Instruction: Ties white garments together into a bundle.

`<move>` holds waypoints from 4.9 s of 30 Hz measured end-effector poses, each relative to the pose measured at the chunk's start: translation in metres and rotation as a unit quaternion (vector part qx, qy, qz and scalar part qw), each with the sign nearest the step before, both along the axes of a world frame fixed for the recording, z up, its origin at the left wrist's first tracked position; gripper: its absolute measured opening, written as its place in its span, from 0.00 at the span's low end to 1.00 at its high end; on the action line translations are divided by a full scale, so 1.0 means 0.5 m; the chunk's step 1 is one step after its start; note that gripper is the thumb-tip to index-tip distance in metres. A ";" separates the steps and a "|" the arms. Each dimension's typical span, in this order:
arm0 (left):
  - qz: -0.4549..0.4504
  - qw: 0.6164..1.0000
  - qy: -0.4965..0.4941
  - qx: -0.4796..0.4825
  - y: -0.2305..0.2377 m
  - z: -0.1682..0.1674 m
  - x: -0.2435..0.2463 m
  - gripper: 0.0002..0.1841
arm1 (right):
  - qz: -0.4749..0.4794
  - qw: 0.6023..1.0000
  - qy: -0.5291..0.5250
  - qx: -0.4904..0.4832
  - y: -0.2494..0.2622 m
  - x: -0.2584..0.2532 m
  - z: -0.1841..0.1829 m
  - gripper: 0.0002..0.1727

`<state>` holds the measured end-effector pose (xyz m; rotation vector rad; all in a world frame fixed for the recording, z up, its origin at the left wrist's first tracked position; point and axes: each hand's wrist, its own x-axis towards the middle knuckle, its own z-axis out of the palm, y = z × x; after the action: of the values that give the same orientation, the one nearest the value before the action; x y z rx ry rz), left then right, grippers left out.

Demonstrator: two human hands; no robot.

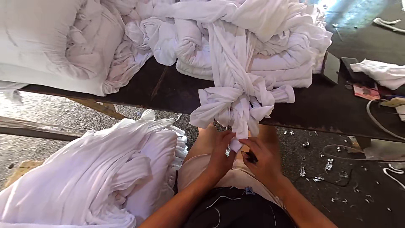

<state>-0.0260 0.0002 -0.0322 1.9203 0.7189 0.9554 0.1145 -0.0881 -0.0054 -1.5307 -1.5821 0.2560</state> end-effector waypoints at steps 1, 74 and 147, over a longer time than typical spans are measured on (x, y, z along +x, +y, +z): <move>0.022 1.000 -0.012 0.013 0.007 0.006 -0.002 0.15 | -0.013 1.000 -0.019 0.007 0.003 0.002 0.004 0.21; -0.139 0.945 -0.236 -0.180 0.039 0.090 -0.052 0.03 | 0.085 0.995 -0.053 -0.001 0.037 0.029 0.086 0.20; 0.030 0.992 -0.096 -0.075 0.019 0.089 -0.034 0.18 | 0.177 0.949 0.232 -0.116 0.075 0.035 0.085 0.15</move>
<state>-0.0429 0.0098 0.0125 1.6596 0.7170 1.0766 0.1321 -0.0504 0.0370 -1.2229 -1.4632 0.9627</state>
